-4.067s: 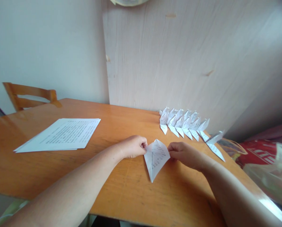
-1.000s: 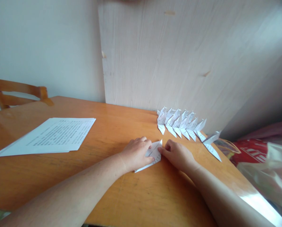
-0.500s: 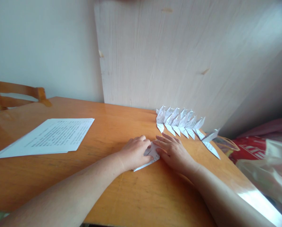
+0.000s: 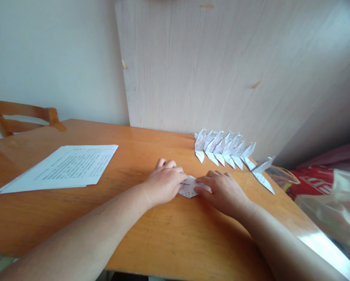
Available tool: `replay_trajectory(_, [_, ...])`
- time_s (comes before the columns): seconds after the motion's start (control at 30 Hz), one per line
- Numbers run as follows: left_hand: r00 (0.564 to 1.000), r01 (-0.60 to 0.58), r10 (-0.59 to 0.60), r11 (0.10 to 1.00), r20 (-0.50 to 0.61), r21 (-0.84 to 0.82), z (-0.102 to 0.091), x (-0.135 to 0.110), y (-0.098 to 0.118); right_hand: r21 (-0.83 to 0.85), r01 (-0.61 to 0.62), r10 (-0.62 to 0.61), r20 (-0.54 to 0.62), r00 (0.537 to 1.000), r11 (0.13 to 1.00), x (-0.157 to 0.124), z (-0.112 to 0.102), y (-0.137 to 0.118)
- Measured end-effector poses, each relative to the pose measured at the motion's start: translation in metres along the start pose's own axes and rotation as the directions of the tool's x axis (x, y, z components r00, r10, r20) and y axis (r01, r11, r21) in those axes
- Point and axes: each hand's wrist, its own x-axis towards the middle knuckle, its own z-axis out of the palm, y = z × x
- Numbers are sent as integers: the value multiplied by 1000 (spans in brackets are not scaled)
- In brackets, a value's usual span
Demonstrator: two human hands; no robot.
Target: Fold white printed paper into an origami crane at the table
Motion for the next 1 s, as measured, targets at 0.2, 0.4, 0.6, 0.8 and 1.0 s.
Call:
replay_trajectory(0.2, [999, 16, -14, 998, -36, 55, -1, 1, -6, 187, -69, 61, 50, 997, 980, -5, 5, -14])
replay_trajectory(0.4, [992, 104, -100, 993, 78, -50, 5, 4, -4, 309, -85, 79, 31, 996, 947, -8, 7, -24])
replay_trajectory(0.6, [993, 101, -85, 968, 80, -231, 9, 4, -2, 381, -33, 14, 54, 998, 924, -10, 1, -27])
replay_trajectory(0.8, [992, 103, -79, 960, 99, -261, 10, 3, -4, 382, 8, 8, -40, 999, 924, -6, 2, -17])
replay_trajectory(1.0, [994, 74, -54, 972, 91, -224, 9, 3, -4, 248, 136, -139, -6, 990, 959, -5, 2, -10])
